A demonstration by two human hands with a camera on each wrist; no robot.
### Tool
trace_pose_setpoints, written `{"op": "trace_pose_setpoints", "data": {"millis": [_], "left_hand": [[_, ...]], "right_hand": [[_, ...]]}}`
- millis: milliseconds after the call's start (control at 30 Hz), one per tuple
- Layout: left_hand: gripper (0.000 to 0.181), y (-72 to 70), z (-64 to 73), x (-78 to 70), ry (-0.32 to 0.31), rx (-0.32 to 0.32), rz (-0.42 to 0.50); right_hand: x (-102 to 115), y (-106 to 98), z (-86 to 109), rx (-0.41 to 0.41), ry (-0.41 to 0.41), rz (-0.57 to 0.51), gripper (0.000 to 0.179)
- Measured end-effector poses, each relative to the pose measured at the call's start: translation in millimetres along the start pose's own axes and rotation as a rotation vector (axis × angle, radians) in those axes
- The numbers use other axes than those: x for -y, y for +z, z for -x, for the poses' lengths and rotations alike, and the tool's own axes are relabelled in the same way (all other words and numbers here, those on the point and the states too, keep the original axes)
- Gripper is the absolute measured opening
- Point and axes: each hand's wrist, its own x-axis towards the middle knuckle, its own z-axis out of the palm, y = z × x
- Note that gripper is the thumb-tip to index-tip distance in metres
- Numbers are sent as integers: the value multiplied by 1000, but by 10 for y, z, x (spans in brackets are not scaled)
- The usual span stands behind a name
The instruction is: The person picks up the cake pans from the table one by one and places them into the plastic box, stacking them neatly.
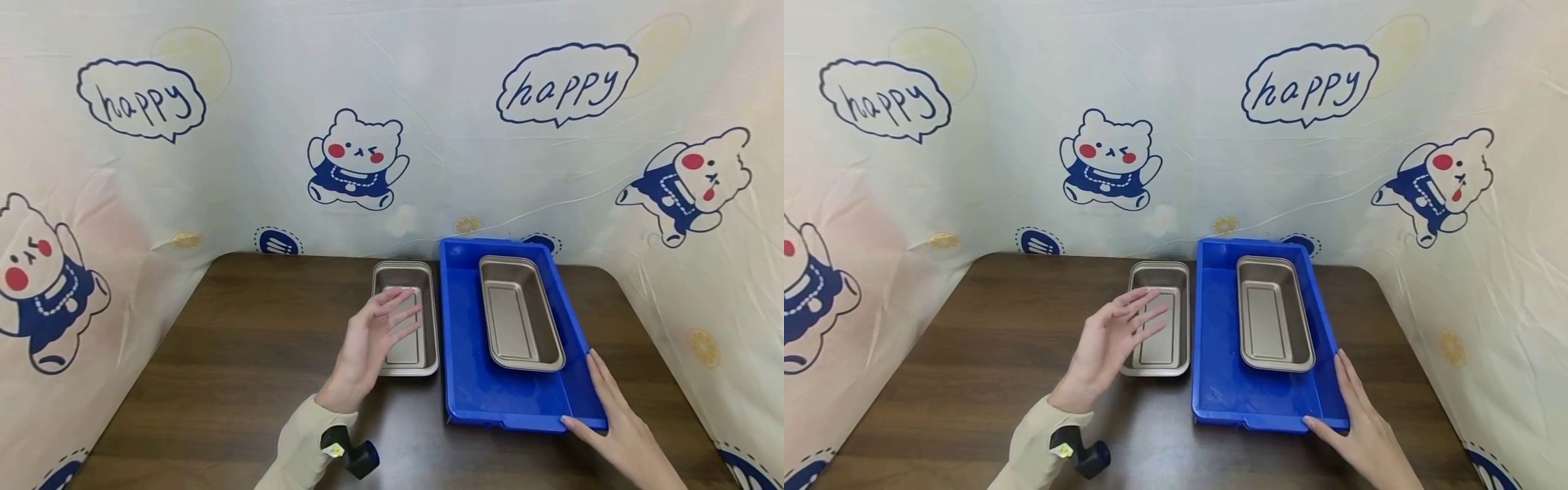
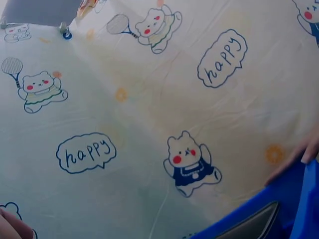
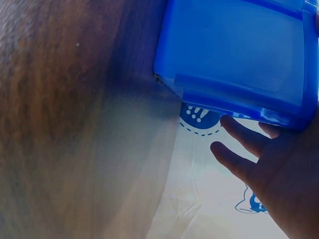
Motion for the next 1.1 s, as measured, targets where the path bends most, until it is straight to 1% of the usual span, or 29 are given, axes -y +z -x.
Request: {"op": "trace_pose_setpoints", "data": {"millis": [100, 200, 367, 433, 567, 633, 700, 767, 867, 933, 967, 1100], "left_hand": [[44, -146, 25, 14, 9, -45, -53], [44, -280, 50, 33, 26, -93, -106], [44, -474, 83, 74, 48, -179, -167], [44, -533, 96, 90, 52, -215, -191], [43, -630, 113, 122, 63, -302, -248], [42, -670, 118, 137, 58, -342, -266], [42, -713, 120, 159, 44, -364, -287], [41, -760, 120, 186, 15, -366, -311], [43, -827, 105, 237, -26, -343, -346], [46, -869, 96, 269, -49, -328, -396], [46, -918, 84, 304, -44, -308, -424], [52, -1012, 75, 385, -40, -294, -513]], "right_hand": [[-9, 4, -2, -9, -16, -2, 103], [-4, 4, -6, -9, -16, 0, 103], [-4, 6, -1, -13, -22, 8, 102], [-4, 9, 6, -14, -18, 14, 102], [-9, 19, 14, -29, -36, 16, 101], [-9, 19, 15, -35, -44, 16, 101], [-7, 14, 12, -41, -49, 18, 101], [-1, 11, 10, -43, -49, 22, 102], [10, 13, 8, -43, -37, 25, 102], [14, 17, 10, -44, -31, 26, 103], [15, 20, 11, -42, -27, 25, 103], [18, 23, 13, -27, -14, 29, 103]]}}
